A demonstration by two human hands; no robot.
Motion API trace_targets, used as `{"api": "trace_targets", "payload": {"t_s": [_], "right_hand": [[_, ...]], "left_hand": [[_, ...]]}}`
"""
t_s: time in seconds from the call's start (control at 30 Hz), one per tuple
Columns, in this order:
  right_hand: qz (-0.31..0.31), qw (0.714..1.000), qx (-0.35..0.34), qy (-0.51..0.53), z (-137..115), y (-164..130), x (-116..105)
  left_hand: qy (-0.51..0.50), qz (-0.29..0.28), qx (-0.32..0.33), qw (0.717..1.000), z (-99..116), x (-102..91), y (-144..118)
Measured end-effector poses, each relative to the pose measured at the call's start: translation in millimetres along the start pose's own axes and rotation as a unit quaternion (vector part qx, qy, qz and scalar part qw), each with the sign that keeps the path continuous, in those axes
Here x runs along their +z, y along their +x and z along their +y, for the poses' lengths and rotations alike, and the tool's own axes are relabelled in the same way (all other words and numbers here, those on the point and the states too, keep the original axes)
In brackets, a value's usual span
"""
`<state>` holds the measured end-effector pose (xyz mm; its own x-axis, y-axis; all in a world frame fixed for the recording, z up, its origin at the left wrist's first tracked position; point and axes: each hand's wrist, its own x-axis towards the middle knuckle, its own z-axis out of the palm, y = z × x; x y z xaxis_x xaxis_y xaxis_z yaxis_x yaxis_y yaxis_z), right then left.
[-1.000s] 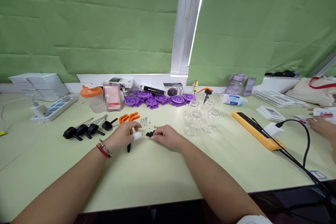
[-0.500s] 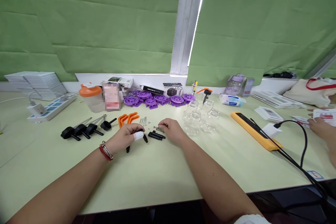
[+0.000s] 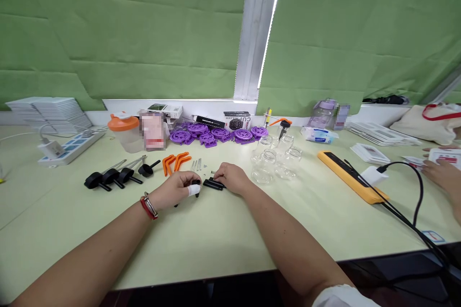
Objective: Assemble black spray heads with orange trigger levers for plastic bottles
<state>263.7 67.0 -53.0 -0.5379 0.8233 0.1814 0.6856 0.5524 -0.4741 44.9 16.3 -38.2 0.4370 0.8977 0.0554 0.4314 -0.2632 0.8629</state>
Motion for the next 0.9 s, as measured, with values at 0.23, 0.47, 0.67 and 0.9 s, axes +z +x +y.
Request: {"api": "trace_targets", "payload": {"t_s": [0.23, 0.47, 0.67, 0.9], "right_hand": [[-0.003, 1.000, 0.001, -0.020, 0, 1, 1], [0.064, 0.996, 0.000, 0.061, -5, -2, -1], [0.147, 0.965, -0.070, 0.204, -40, -12, -3], [0.104, 0.963, -0.095, 0.228, -50, -15, 3]], "left_hand": [[-0.021, -0.020, 0.014, 0.999, -1, 2.9, 1], [-0.030, -0.023, 0.015, 0.999, 2, 2.9, 0], [-0.031, -0.027, 0.030, 0.999, 2, 4.5, 1], [-0.014, -0.020, 0.043, 0.999, 1, 4.7, 1]]}}
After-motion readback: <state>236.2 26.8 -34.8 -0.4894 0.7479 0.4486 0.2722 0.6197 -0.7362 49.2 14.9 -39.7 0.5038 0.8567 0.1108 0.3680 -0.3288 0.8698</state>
